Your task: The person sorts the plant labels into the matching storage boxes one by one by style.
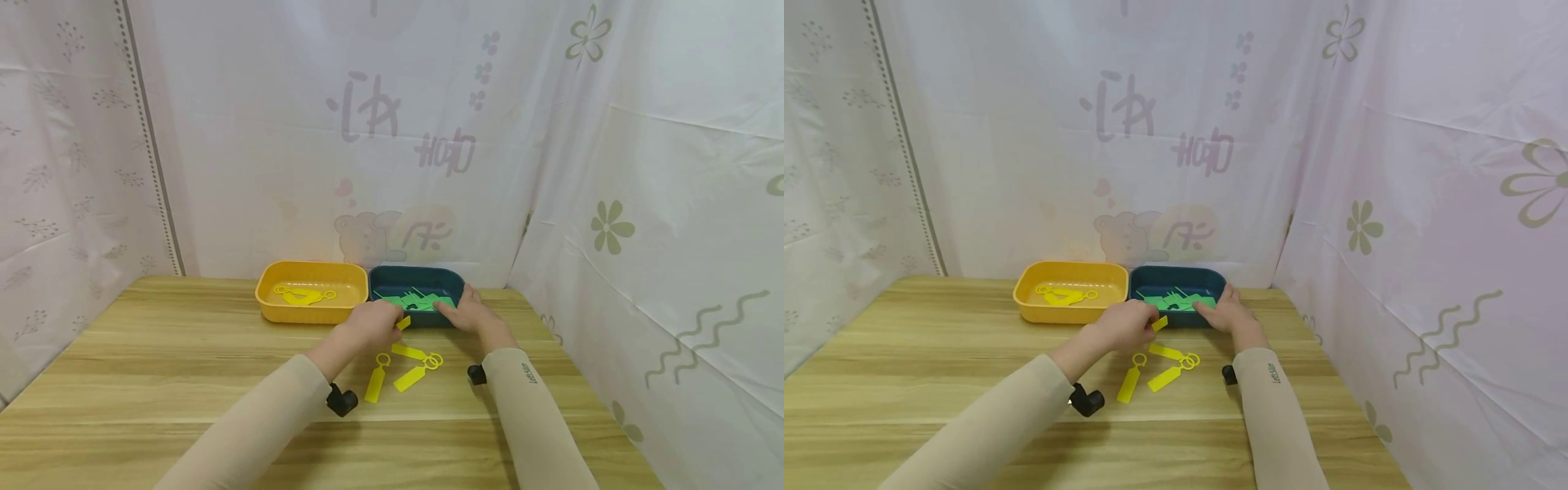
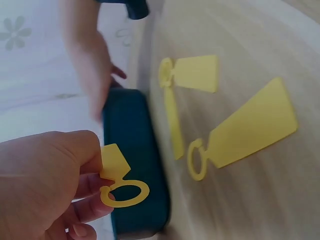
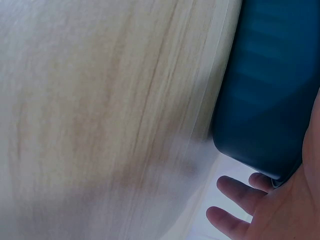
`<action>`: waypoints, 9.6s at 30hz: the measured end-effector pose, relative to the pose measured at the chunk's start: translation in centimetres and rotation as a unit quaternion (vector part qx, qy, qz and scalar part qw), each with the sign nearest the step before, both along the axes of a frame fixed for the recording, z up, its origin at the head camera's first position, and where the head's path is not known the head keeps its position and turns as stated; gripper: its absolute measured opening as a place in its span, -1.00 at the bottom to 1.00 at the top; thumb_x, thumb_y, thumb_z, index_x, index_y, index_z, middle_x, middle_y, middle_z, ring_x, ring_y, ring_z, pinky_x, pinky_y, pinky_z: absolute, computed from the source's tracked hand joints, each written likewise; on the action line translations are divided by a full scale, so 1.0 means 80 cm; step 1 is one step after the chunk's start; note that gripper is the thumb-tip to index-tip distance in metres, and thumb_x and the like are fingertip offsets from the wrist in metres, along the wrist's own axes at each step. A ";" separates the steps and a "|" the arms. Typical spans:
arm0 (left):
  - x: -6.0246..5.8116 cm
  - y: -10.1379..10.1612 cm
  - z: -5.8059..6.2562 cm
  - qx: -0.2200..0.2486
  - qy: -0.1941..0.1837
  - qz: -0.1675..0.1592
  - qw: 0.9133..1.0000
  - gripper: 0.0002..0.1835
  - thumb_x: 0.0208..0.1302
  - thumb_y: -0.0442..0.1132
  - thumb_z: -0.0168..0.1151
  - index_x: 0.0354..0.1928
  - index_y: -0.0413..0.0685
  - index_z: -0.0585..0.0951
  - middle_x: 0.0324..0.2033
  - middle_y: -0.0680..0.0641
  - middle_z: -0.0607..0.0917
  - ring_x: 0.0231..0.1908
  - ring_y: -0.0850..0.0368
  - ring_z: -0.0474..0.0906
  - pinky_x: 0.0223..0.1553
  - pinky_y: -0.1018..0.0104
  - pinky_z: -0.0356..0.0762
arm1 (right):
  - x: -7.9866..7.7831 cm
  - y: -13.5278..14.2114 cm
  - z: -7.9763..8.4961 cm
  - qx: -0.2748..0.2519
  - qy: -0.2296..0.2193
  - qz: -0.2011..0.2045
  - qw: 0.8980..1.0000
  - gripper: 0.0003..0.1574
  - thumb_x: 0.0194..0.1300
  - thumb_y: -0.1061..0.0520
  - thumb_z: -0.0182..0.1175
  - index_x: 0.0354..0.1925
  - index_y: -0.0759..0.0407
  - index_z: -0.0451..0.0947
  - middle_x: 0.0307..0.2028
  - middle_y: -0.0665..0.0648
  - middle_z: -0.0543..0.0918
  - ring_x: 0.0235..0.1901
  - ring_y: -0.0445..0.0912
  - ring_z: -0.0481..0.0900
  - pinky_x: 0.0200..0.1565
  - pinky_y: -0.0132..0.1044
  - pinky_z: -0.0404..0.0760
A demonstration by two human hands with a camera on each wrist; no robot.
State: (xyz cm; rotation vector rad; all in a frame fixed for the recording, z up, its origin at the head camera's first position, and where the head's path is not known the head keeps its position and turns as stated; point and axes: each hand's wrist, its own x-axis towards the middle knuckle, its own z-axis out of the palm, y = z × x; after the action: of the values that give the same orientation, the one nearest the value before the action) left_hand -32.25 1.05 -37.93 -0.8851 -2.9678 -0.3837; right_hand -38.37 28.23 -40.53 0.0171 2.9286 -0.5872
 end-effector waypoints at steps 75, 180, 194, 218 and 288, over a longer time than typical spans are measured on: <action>-0.058 -0.177 0.032 0.145 -0.008 0.166 0.975 -0.53 0.58 -0.13 0.16 0.39 -0.20 0.60 0.06 -0.22 0.79 -0.24 -0.02 0.68 -0.19 0.12 0.67 | -0.001 -0.002 0.000 0.008 -0.001 0.002 1.000 0.51 0.58 -0.58 -0.08 0.71 0.49 -0.54 0.73 0.58 -0.34 0.69 0.52 -0.04 0.65 0.42 0.09; 0.006 -0.031 0.037 0.042 0.001 -0.115 0.993 -0.82 0.44 -0.33 0.38 0.01 0.00 0.79 -0.25 0.06 0.74 -0.26 0.12 0.56 -0.18 0.32 0.56 | 0.000 -0.001 0.001 0.002 0.002 0.002 1.000 0.53 0.56 -0.58 -0.06 0.70 0.52 -0.52 0.72 0.60 -0.31 0.68 0.54 -0.03 0.65 0.40 0.09; -0.015 -0.078 0.057 0.108 0.027 0.017 0.994 -0.68 0.48 -0.27 0.36 0.21 -0.05 0.75 -0.04 -0.06 0.79 -0.10 0.01 0.65 0.05 0.12 0.72 | -0.001 0.000 0.000 0.004 0.002 0.001 1.000 0.56 0.54 -0.61 -0.07 0.70 0.51 -0.52 0.72 0.59 -0.33 0.68 0.54 -0.03 0.64 0.41 0.10; -0.058 -0.133 0.053 0.112 0.052 0.150 0.981 -0.60 0.54 -0.26 0.27 0.33 -0.16 0.67 0.08 -0.17 0.78 -0.04 -0.07 0.73 0.01 -0.02 0.77 | 0.002 0.004 0.000 0.010 0.003 0.004 1.000 0.52 0.57 -0.59 -0.07 0.71 0.51 -0.49 0.72 0.61 -0.31 0.66 0.56 0.02 0.64 0.40 0.14; 0.003 0.002 -0.009 -0.032 0.010 -0.101 0.994 -0.69 0.53 -0.09 0.38 0.22 0.06 0.77 0.06 0.03 0.77 -0.07 0.17 0.66 0.03 0.21 0.72 | 0.004 0.003 0.005 0.002 -0.007 -0.003 1.000 0.55 0.54 -0.63 -0.08 0.71 0.48 -0.51 0.72 0.59 -0.31 0.66 0.53 0.05 0.63 0.41 0.15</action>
State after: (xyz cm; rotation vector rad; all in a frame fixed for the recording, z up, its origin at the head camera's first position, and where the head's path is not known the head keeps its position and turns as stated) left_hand -32.04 1.23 -38.61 -1.1939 -2.8948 -0.2840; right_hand -38.09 28.46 -40.11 0.0301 2.9180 -0.5785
